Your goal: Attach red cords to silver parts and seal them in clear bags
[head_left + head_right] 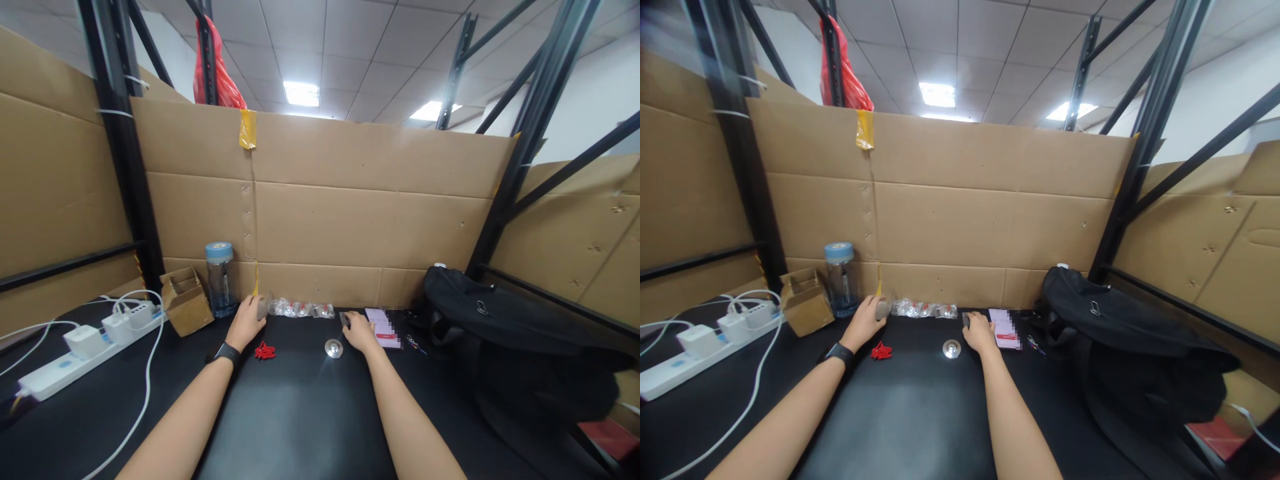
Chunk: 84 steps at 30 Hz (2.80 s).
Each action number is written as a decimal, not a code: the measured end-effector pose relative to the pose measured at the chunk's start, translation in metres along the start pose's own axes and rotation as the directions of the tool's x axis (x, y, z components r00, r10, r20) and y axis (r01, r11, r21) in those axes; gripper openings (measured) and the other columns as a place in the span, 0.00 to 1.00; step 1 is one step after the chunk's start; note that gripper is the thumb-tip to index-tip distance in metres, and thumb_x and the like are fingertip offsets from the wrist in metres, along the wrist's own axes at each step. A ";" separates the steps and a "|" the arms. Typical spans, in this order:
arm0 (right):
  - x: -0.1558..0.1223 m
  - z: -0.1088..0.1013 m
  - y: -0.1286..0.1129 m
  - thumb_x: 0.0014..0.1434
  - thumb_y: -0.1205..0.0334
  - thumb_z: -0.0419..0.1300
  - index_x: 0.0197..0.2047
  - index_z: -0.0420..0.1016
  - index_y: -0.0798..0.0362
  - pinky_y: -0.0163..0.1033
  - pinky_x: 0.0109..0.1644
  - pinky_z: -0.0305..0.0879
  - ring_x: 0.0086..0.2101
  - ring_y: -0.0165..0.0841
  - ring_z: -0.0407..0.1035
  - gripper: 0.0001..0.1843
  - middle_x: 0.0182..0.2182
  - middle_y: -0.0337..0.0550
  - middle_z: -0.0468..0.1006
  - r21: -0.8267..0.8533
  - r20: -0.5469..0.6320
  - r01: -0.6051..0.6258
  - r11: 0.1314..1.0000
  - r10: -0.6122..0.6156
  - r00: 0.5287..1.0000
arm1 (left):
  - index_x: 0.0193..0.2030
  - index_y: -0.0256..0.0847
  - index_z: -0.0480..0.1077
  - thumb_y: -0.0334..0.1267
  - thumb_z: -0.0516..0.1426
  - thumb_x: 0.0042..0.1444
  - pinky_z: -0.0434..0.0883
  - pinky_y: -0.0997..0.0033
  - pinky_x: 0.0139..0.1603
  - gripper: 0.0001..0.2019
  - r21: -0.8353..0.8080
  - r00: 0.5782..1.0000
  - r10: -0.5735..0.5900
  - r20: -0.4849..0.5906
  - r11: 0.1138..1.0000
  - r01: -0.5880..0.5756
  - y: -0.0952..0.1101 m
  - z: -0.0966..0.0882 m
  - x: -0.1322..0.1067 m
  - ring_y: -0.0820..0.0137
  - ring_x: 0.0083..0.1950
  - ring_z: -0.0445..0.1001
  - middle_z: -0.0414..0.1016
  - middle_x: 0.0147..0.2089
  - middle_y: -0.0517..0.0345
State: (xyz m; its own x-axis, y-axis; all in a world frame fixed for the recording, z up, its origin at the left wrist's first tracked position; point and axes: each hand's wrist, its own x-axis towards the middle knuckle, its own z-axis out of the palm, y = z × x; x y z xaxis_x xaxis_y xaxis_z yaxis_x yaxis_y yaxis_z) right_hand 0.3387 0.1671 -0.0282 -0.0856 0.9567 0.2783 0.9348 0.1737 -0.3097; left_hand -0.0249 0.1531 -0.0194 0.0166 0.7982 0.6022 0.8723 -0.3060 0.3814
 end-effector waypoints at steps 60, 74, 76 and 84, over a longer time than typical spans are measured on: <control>-0.015 -0.019 -0.052 0.59 0.42 0.61 0.40 0.78 0.55 0.39 0.33 0.74 0.29 0.36 0.74 0.22 0.36 0.47 0.81 0.881 -0.158 0.145 0.450 -0.008 0.987 | 0.47 0.46 0.75 0.35 0.51 0.64 0.68 0.59 0.59 0.12 -0.373 0.999 -0.035 -0.007 0.927 0.030 0.101 0.025 -0.027 0.61 0.54 0.74 0.76 0.49 0.54; -0.027 -0.009 -0.076 0.59 0.46 0.62 0.37 0.78 0.55 0.40 0.38 0.75 0.32 0.37 0.76 0.18 0.34 0.46 0.80 0.901 -0.169 0.168 0.400 -0.032 0.985 | 0.43 0.42 0.80 0.47 0.59 0.61 0.71 0.64 0.54 0.13 -0.650 0.991 0.099 0.088 0.760 -0.018 0.112 0.021 -0.028 0.62 0.49 0.78 0.82 0.46 0.52; -0.028 -0.007 -0.079 0.59 0.47 0.62 0.38 0.79 0.55 0.41 0.40 0.75 0.34 0.39 0.77 0.18 0.35 0.47 0.81 0.885 -0.198 0.185 0.427 -0.016 0.980 | 0.40 0.42 0.81 0.48 0.60 0.60 0.71 0.63 0.55 0.13 -0.635 0.990 0.110 0.092 0.772 -0.027 0.112 0.021 -0.028 0.61 0.49 0.78 0.81 0.46 0.51; -0.013 -0.011 -0.048 0.58 0.52 0.61 0.35 0.80 0.53 0.41 0.40 0.74 0.34 0.40 0.79 0.13 0.32 0.47 0.84 0.660 -0.271 0.111 0.743 0.097 0.958 | 0.34 0.45 0.83 0.48 0.64 0.54 0.70 0.58 0.56 0.11 -0.438 0.996 -0.029 0.080 0.897 0.061 0.097 0.031 -0.026 0.61 0.49 0.77 0.79 0.48 0.53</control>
State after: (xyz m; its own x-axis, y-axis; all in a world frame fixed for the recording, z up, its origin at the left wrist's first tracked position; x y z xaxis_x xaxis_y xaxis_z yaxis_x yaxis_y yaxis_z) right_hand 0.2984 0.1433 -0.0067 0.1026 0.8697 0.4829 0.4579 0.3897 -0.7991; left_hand 0.0750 0.1187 -0.0200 0.0307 0.8459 0.5325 0.5691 -0.4527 0.6864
